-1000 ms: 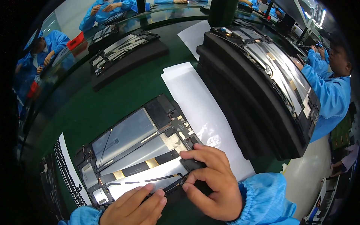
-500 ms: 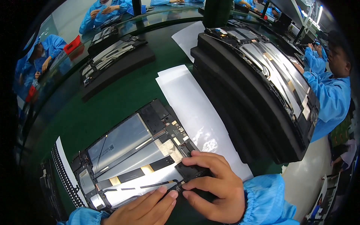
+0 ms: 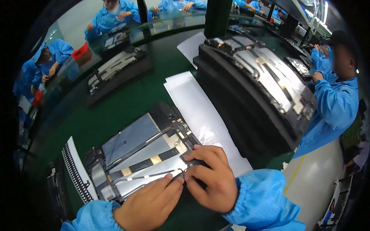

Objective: The person assembles electronic devices by taking a device chassis, peeling adhesive strips from a backing sheet, applying them onto internal cables on the chassis by hand, and stacking the chassis.

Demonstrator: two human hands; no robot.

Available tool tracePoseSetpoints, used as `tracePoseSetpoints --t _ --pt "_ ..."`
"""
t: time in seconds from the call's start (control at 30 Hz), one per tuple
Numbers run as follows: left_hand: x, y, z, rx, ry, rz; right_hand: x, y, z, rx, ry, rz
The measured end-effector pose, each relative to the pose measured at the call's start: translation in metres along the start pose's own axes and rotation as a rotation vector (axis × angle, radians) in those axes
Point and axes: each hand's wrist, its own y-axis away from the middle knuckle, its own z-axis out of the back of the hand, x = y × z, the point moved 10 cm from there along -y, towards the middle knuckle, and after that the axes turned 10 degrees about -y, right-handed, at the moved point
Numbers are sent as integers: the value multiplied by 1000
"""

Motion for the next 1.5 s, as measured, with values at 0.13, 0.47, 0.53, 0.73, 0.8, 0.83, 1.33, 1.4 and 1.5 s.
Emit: tracePoseSetpoints --t 0.13,0.47,0.53,0.73,0.8,0.83,1.33,1.4,1.5 --pt "23 8 -12 252 461 28 6 10 4 -32 -58 -3" --pt "196 40 -44 441 164 450 21 78 -58 -75 -773 -476" --pt "185 34 -42 433 408 396 15 79 -78 -55 -851 -510" --pt "197 56 -14 395 496 584 41 67 -69 -706 -893 -350" --pt "205 60 4 271 404 515 45 47 -77 -302 -736 -256" --pt "206 64 28 164 423 516 59 37 -66 -310 -631 -142" --pt "192 333 196 -309 659 1301 219 -52 -257 175 -741 427" --pt "204 400 177 -248 455 1380 213 -33 -292 298 -783 381" --pt "201 419 149 -38 324 1500 207 -12 -311 405 -681 348"
